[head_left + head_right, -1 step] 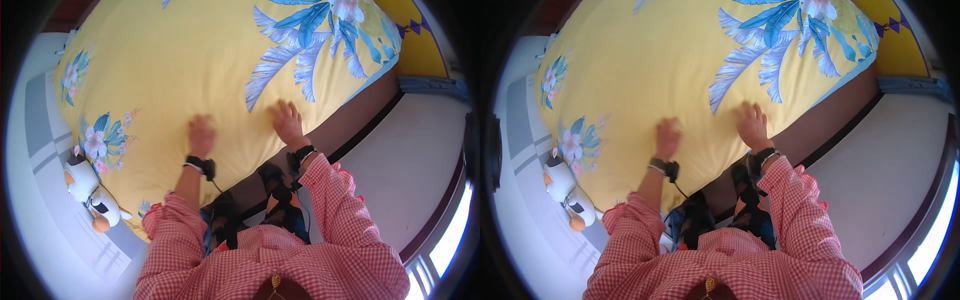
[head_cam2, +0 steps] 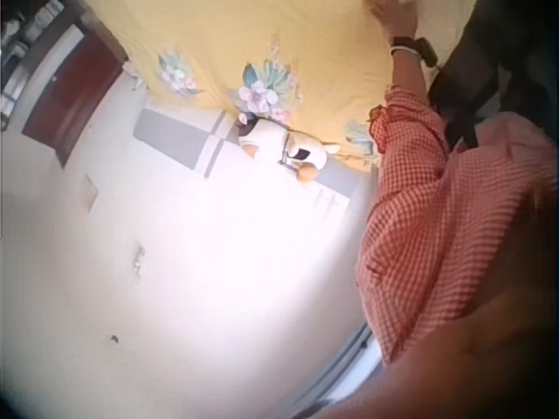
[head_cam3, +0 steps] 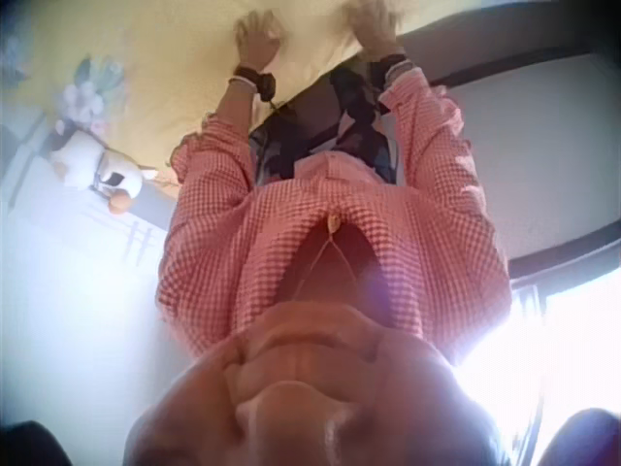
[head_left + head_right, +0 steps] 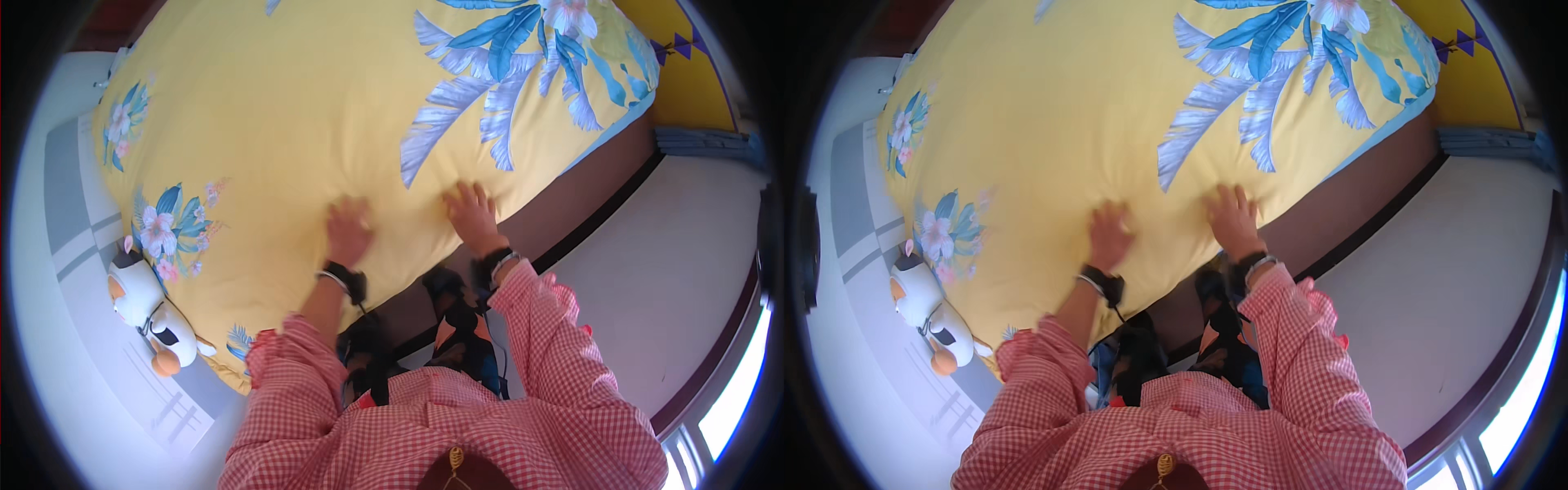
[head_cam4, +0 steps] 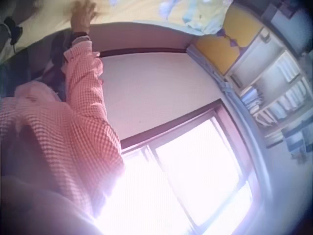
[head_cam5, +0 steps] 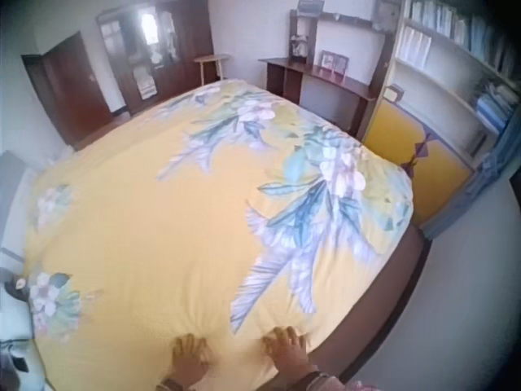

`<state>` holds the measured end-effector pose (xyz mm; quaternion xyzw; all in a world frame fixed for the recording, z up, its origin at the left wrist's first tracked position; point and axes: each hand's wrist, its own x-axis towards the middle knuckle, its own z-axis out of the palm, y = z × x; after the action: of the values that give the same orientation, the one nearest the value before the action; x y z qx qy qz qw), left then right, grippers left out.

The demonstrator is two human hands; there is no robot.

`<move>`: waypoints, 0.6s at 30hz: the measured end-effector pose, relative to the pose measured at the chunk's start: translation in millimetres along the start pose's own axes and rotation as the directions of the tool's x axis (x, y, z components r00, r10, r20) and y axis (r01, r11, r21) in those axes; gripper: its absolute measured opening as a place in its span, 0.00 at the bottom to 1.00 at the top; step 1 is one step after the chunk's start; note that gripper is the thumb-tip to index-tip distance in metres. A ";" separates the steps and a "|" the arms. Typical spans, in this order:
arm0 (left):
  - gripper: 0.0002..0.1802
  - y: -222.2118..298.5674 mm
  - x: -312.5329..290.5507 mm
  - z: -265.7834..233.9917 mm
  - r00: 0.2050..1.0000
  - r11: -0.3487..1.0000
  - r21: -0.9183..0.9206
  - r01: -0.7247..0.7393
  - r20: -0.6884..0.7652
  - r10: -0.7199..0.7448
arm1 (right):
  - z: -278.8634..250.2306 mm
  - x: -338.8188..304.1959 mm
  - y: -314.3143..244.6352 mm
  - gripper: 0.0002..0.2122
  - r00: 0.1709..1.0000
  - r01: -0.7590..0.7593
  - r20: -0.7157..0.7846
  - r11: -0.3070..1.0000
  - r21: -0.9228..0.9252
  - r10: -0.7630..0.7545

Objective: The person smooths the bedsheets, arranges pillows, positions a stuffed toy, and spreads a floral duvet across a bed.

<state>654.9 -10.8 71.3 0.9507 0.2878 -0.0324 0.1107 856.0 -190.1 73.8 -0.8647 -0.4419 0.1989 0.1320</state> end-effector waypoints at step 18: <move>0.07 -115.4 95.0 -37.9 0.966 0.961 -0.139 0.240 -0.060 -0.250 | 2.8 -217.7 103.2 0.14 0.810 -0.460 0.458 0.881 0.109 0.366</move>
<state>669.9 142.7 74.2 0.8990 0.4090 0.0095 0.1565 812.7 -427.0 79.2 -0.8562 -0.2361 0.4527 0.0787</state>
